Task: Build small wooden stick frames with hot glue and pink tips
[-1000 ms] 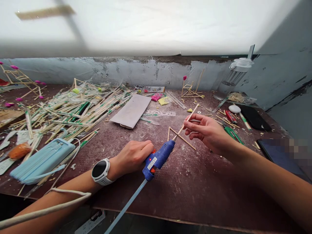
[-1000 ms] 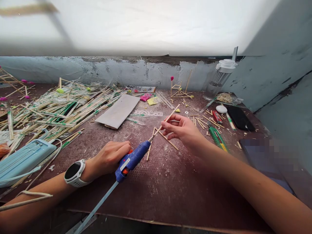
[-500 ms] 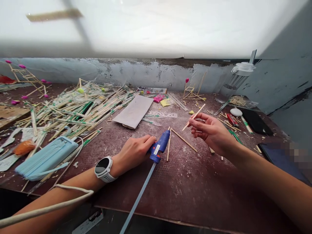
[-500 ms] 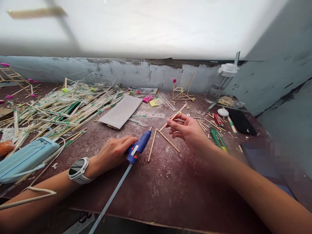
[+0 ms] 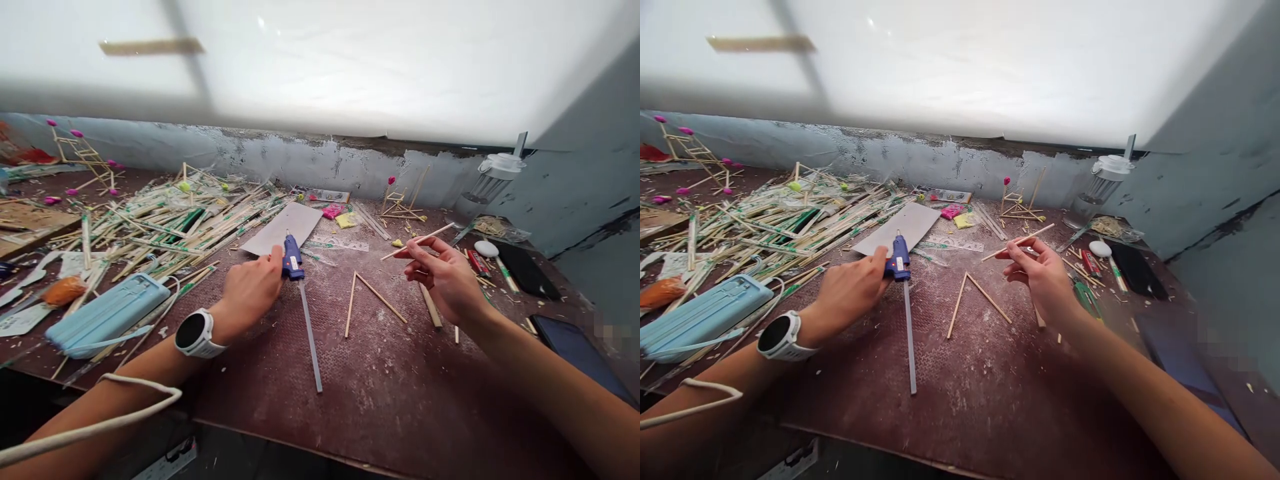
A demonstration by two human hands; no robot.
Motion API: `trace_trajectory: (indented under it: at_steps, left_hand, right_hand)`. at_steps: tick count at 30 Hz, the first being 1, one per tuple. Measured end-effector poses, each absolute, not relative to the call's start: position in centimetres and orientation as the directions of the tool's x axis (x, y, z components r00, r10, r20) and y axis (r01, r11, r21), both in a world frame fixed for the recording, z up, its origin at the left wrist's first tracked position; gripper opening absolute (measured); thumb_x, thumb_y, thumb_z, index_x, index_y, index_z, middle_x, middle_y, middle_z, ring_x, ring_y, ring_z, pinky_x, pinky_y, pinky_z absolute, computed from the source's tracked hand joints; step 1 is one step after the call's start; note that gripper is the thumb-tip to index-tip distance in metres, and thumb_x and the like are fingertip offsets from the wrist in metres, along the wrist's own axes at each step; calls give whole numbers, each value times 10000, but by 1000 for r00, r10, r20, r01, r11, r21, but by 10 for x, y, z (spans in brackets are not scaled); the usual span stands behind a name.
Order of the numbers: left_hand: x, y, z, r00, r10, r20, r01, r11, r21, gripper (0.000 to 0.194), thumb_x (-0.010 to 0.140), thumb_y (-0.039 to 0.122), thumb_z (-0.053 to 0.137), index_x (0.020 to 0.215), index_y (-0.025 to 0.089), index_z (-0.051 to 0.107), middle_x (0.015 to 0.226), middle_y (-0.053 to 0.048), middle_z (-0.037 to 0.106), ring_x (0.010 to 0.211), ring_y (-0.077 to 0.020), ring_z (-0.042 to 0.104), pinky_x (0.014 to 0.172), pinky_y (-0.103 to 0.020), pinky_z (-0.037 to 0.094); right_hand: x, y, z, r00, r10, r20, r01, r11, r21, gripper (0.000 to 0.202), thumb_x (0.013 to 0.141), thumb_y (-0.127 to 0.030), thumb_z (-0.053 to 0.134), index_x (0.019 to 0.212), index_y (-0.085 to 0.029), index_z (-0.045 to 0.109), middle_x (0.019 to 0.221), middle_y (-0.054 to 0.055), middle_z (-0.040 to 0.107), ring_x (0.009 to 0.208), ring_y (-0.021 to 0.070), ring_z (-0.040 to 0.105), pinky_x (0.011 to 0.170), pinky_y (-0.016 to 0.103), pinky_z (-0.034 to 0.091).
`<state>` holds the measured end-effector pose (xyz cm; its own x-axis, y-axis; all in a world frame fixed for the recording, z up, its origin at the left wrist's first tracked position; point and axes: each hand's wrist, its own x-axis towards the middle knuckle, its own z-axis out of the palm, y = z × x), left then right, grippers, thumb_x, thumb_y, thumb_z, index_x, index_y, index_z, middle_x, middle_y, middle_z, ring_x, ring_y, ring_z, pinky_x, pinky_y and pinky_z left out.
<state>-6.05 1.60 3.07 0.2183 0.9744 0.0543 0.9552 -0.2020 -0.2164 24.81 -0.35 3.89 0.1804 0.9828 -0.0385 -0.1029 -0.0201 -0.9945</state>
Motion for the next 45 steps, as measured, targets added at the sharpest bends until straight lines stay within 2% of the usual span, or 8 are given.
trace_trajectory:
  at_steps: [9,23,30,34,36,39,41,45]
  left_hand:
    - [-78,39,44,-12,999,-31,977,6,-215,446,957,220,365,1342,22,469,1007,-278,766,988,-414,775,762,-432,562]
    - [-81,34,36,45,996,-77,947,-67,-315,440,935,258,418,1248,-16,561,1147,-320,700,1038,-433,734,798,-473,571]
    - [-67,11,33,277,945,174,912,-202,-357,324,983,244,414,1074,31,640,994,-256,693,930,-385,719,727,-428,531]
    - [-57,14,31,409,827,386,912,-390,-132,286,1037,316,456,1050,122,666,1019,-169,714,855,-292,710,662,-372,515]
    - [-51,20,30,406,784,470,846,-516,131,265,1039,358,518,1020,147,676,1008,-124,732,814,-232,701,680,-348,534]
    - [-37,30,29,417,775,474,536,-631,560,244,1003,398,629,934,171,687,905,-52,742,794,-157,701,749,-294,579]
    - [-25,37,33,441,775,453,409,-623,667,231,972,391,671,903,172,698,866,-35,744,792,-145,703,749,-283,584]
    - [3,49,49,592,716,371,322,-632,705,223,937,381,702,890,164,699,878,-41,762,806,-147,712,758,-289,575]
  right_hand:
    - [249,-3,33,151,988,-2,-53,7,-999,471,673,-554,930,920,-257,659,916,17,800,592,125,646,605,287,553]
    - [247,-4,35,126,992,-21,-55,-14,-998,484,656,-560,944,904,-244,674,904,22,802,600,120,656,613,279,556]
    - [246,-1,31,133,991,-36,-63,-27,-998,521,621,-568,961,885,-234,661,899,22,804,596,112,656,604,263,562]
    - [247,0,24,112,993,-42,-64,-35,-997,541,627,-591,953,904,-231,660,926,30,806,599,112,658,611,269,571]
    - [247,0,21,90,996,-12,-46,-8,-999,523,660,-599,935,914,-232,662,927,31,801,603,115,657,608,274,572]
    - [247,0,18,49,998,45,-26,47,-999,515,695,-623,906,927,-235,659,913,24,789,596,117,652,596,284,575]
    - [246,-1,18,23,997,74,-1,74,-997,525,709,-644,888,942,-234,657,905,25,783,598,124,656,589,294,580]
    - [244,-2,19,-8,992,130,68,130,-989,545,728,-680,854,935,-223,643,860,28,769,596,136,661,578,305,581]
